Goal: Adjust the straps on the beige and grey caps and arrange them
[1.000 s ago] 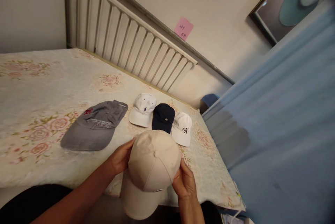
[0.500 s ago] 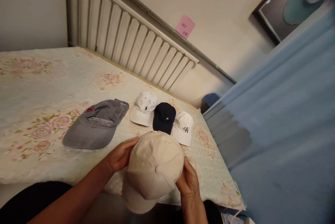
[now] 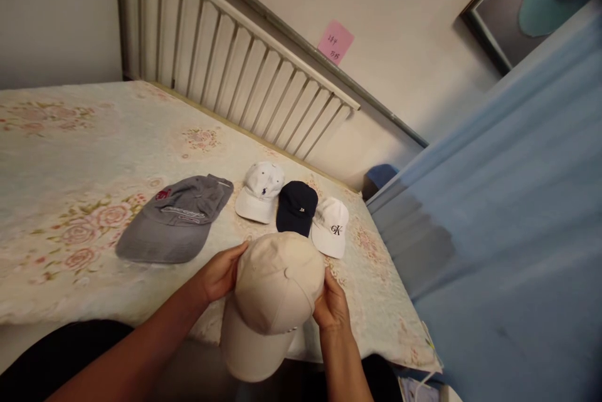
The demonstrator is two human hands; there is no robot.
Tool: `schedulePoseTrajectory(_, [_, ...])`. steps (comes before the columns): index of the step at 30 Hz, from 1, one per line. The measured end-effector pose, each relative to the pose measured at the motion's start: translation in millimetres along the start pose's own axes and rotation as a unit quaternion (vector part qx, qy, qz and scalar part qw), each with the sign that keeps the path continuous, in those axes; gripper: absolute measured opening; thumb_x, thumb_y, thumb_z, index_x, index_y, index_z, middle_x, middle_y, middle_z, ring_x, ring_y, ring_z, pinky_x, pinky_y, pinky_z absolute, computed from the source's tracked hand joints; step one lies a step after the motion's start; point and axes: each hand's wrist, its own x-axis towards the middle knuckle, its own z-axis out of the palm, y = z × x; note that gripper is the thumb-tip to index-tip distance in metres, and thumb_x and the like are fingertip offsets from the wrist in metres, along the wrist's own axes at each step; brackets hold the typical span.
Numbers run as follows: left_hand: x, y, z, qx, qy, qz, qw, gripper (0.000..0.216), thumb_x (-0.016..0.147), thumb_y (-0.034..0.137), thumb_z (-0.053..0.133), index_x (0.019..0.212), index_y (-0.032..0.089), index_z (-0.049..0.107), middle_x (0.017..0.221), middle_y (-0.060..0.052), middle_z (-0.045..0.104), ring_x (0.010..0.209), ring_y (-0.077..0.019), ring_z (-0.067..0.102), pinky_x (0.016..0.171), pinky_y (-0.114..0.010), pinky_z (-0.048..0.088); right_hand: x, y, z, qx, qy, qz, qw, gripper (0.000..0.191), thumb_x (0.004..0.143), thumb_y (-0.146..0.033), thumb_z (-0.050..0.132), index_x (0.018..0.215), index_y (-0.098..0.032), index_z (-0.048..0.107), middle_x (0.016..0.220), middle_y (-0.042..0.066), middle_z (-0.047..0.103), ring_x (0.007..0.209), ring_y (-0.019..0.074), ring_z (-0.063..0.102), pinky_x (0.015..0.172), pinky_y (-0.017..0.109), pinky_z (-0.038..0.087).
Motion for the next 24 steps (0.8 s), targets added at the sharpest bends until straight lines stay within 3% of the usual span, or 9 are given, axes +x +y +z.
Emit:
schedulePoseTrajectory(12, [4.1,-13.4,-3.8,0.036,0.062,-0.022,0.997,0.03,0.088,0.032,0.052,0.108,0.012,0.063,0.081,-0.009,0.075,0.083,-0.0253,0.068,0.08,-0.035,0.05,24.1,7.3,-19.5,-0.036,0.021,0.017,0.999,0.022,0.073,-0.028,0.068,0.091,-0.015,0.071,0.089,0.005,0.076,0.089,0.0191,0.068,0.092,0.034,0.049])
schedulePoseTrajectory(24, [15.1,-14.4,-8.5,0.012,0.133,0.008,0.991,0.024,0.089,0.025,0.049,0.101,0.011,0.064,0.063,-0.005,0.071,0.064,-0.0226,0.069,0.068,-0.034,0.054,44.1,24.2,-21.3,-0.097,0.027,0.042,0.994,0.03,0.071,-0.036,0.067,0.092,-0.014,0.069,0.087,0.007,0.075,0.086,0.0232,0.069,0.08,0.036,0.053])
